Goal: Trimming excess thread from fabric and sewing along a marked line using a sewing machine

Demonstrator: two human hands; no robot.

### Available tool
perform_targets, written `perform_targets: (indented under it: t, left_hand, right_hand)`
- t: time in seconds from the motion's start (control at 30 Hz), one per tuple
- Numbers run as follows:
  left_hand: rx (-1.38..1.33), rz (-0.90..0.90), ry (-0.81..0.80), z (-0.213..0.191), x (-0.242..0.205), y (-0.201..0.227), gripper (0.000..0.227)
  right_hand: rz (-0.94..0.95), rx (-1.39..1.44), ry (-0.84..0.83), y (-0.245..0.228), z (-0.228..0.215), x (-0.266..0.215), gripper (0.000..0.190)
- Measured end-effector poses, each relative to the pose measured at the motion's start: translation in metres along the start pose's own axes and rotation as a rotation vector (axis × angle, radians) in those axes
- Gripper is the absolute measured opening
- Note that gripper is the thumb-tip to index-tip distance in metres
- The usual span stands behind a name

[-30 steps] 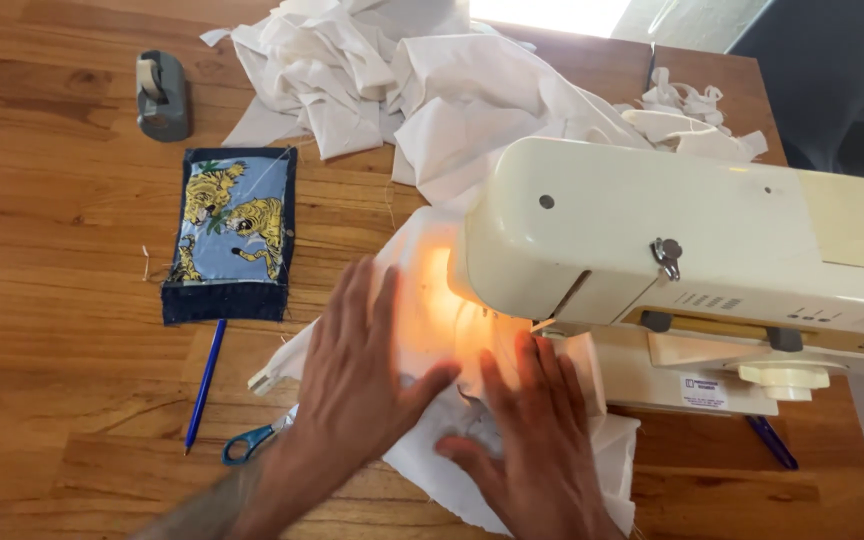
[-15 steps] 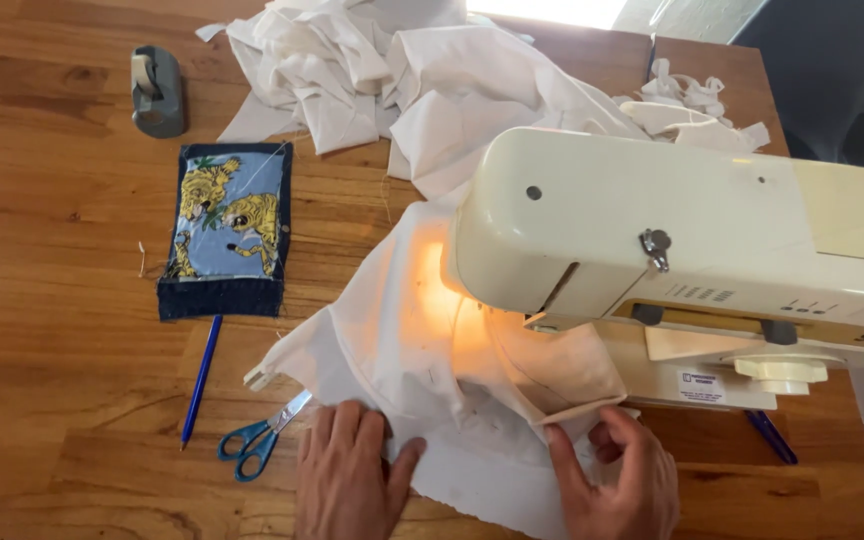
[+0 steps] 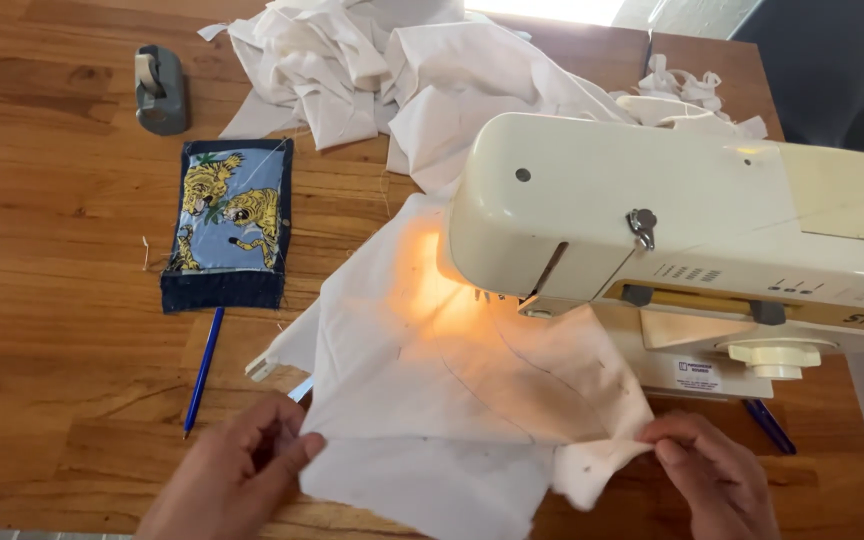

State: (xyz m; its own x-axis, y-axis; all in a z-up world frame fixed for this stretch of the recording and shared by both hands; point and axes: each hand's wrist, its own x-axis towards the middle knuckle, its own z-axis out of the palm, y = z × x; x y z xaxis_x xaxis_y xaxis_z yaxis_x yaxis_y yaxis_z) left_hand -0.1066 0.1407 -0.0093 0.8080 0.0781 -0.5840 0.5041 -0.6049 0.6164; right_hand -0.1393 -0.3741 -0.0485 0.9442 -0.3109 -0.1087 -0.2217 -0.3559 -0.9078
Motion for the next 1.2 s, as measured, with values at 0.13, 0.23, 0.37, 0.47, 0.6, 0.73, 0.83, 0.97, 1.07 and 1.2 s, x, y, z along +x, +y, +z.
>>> perform_targets:
  t: [0.13,0.23,0.37,0.47,0.6,0.73,0.83,0.97,1.07,1.2]
  left_hand:
    - [-0.162,0.082,-0.007,-0.020,0.002,0.009,0.018]
    - [-0.081,0.090,-0.009,-0.036,0.000,0.024,0.015]
    - [0.219,-0.021,-0.013,-0.049,-0.009,0.067,0.018]
    - [0.495,0.005,-0.064,-0.046,0.002,0.062,0.024]
    - [0.551,0.100,0.087,-0.031,0.015,0.060,0.040]
    - [0.296,0.832,0.475,0.013,0.032,0.083,0.056]
    - [0.367,1.040,0.447,0.038,0.056,0.112,0.041]
    - [0.378,1.131,0.372,0.061,0.092,0.128,0.038]
    - [0.454,1.118,0.261,0.048,0.103,0.143,0.050]
    - [0.435,1.111,0.132,0.034,0.103,0.157,0.012]
  right_hand:
    - [0.057,-0.230,-0.156,-0.012,-0.002,0.004,0.014]
    - [0.113,-0.086,-0.121,0.010,-0.006,0.002,0.016]
    - [-0.009,-0.220,-0.076,-0.018,-0.002,0.007,0.035]
    - [-0.522,-0.593,0.283,-0.017,0.021,-0.004,0.031]
    - [-0.724,-0.386,0.326,-0.055,0.051,-0.017,0.035]
    - [-0.934,-0.407,0.194,-0.083,0.067,-0.013,0.027]
    - [-1.039,-0.500,0.057,-0.096,0.086,-0.002,0.032]
    - [-1.049,-0.707,-0.057,-0.095,0.124,0.006,0.074]
    - [-0.960,-0.772,-0.044,-0.084,0.145,0.007,0.075]
    - [-0.964,-0.799,-0.001,-0.083,0.148,0.007,0.073]
